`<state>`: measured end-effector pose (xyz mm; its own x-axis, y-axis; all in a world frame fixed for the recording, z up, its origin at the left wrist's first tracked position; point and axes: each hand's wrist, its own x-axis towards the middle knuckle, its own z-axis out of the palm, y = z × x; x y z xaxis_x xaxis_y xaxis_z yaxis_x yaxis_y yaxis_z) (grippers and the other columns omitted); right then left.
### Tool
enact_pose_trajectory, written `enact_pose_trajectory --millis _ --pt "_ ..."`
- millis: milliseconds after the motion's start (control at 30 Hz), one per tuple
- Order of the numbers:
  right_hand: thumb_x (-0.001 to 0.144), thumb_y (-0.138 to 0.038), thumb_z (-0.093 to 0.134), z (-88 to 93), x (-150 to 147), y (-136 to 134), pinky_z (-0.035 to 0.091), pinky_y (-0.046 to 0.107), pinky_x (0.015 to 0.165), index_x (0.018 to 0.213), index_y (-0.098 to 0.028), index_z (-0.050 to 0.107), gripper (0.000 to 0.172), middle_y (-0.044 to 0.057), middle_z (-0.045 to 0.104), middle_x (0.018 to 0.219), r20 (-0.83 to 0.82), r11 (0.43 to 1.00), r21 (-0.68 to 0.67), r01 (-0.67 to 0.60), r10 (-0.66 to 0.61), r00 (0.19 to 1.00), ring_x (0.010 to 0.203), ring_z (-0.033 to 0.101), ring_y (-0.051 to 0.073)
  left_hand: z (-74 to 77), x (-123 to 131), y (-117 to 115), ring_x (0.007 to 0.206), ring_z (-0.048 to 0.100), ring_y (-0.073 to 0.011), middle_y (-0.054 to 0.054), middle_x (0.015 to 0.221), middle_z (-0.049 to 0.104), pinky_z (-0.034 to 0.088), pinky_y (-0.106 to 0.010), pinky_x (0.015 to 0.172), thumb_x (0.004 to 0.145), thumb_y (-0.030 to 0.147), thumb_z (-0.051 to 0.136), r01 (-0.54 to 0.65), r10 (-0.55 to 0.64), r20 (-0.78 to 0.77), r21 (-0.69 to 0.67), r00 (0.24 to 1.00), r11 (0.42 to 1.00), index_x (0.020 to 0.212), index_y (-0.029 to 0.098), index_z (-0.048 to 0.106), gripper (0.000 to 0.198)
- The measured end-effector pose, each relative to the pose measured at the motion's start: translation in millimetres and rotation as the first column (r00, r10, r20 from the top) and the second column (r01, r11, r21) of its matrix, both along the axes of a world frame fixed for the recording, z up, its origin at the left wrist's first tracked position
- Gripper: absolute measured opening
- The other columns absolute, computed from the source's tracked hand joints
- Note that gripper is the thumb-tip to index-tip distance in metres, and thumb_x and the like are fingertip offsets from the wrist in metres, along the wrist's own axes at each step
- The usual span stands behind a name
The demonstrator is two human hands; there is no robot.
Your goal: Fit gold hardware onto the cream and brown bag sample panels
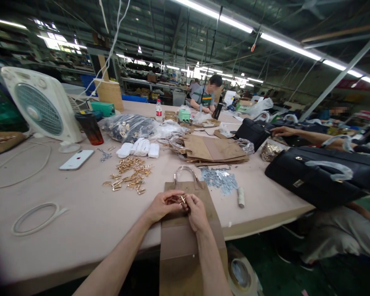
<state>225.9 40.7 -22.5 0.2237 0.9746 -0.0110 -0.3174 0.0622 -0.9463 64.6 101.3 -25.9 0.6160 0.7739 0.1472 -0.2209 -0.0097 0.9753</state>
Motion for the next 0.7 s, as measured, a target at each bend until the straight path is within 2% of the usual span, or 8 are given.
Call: enact_pose_trajectory --millis 100,167,233,300,367,467,567,700 --pt "0.073 -0.063 0.083 3.2 4.4 1.8 0.034 0.023 0.051 0.082 -0.018 0.069 0.048 0.000 0.059 0.068 -0.056 0.997 -0.057 -0.056 0.053 0.997 0.056 0.043 0.011 4.8 -0.3 -1.1 0.100 0.072 -0.0229 -0.014 0.127 0.072 0.057 -0.038 0.095 0.075 0.036 0.088 0.036 -0.037 0.030 0.004 0.999 0.999 0.125 0.018 0.074 0.055" --pt "0.071 -0.061 0.086 3.9 6.3 3.6 0.034 0.022 0.050 0.083 -0.018 0.071 0.047 0.001 0.061 0.070 -0.088 0.994 -0.078 -0.077 0.070 0.994 0.057 0.044 0.011 6.7 -0.1 -0.7 0.102 0.071 -0.0225 -0.014 0.135 0.068 0.056 -0.037 0.097 0.076 0.037 0.087 0.012 -0.013 0.024 0.034 1.000 0.999 0.121 0.018 0.075 0.050" --pt "0.070 -0.059 0.088 3.7 6.7 5.4 0.036 0.022 0.050 0.084 -0.018 0.072 0.046 0.001 0.063 0.072 -0.107 0.993 -0.088 -0.076 0.067 0.992 0.057 0.046 0.011 6.9 0.7 0.5 0.099 0.071 -0.0214 -0.014 0.125 0.072 0.056 -0.035 0.095 0.078 0.037 0.086 -0.020 0.020 0.002 0.045 1.000 0.999 0.123 0.017 0.074 0.051" --pt "0.071 -0.056 0.088 2.7 5.7 6.6 0.039 0.022 0.051 0.086 -0.018 0.074 0.043 0.001 0.064 0.074 -0.122 0.996 -0.071 -0.047 0.038 0.992 0.059 0.048 0.011 5.4 2.1 2.2 0.092 0.072 -0.0205 -0.011 0.107 0.077 0.057 -0.034 0.091 0.077 0.037 0.087 -0.040 0.041 -0.012 0.018 0.999 0.999 0.128 0.016 0.070 0.058" --pt "0.074 -0.055 0.087 1.1 4.0 6.9 0.044 0.023 0.055 0.087 -0.019 0.075 0.040 0.001 0.065 0.074 -0.114 0.999 -0.033 -0.006 0.002 0.993 0.061 0.052 0.011 2.9 3.8 4.2 0.089 0.072 -0.0208 -0.009 0.097 0.077 0.057 -0.034 0.089 0.075 0.036 0.089 -0.050 0.049 -0.012 -0.017 0.999 0.999 0.131 0.015 0.067 0.064" --pt "0.077 -0.054 0.085 -1.1 0.4 5.1 0.050 0.027 0.061 0.093 -0.020 0.076 0.039 0.003 0.071 0.081 -0.046 0.998 0.016 0.058 -0.057 0.997 0.064 0.058 0.014 -1.2 5.8 6.5 0.092 0.072 -0.0218 -0.010 0.101 0.077 0.057 -0.036 0.092 0.074 0.036 0.089 -0.094 0.094 -0.006 -0.024 0.996 0.995 0.128 0.014 0.068 0.062" --pt "0.079 -0.051 0.083 -2.4 -4.0 1.5 0.054 0.030 0.065 0.097 -0.020 0.076 0.037 0.004 0.075 0.085 0.064 0.996 0.048 0.079 -0.082 0.995 0.067 0.063 0.016 -3.8 5.9 7.5 0.094 0.071 -0.0215 -0.011 0.107 0.076 0.056 -0.037 0.094 0.078 0.038 0.084 -0.139 0.139 -0.005 -0.007 0.990 0.990 0.125 0.014 0.071 0.054" --pt "0.084 -0.047 0.078 -4.7 -10.3 -2.3 0.057 0.034 0.074 0.100 -0.019 0.076 0.032 0.005 0.076 0.085 0.225 0.986 0.097 0.137 -0.155 0.962 0.073 0.068 0.019 -2.2 2.8 6.1 0.097 0.070 -0.0219 -0.010 0.111 0.076 0.055 -0.036 0.095 0.088 0.039 0.075 -0.143 0.149 -0.059 0.093 0.987 0.985 0.130 0.017 0.071 0.048"
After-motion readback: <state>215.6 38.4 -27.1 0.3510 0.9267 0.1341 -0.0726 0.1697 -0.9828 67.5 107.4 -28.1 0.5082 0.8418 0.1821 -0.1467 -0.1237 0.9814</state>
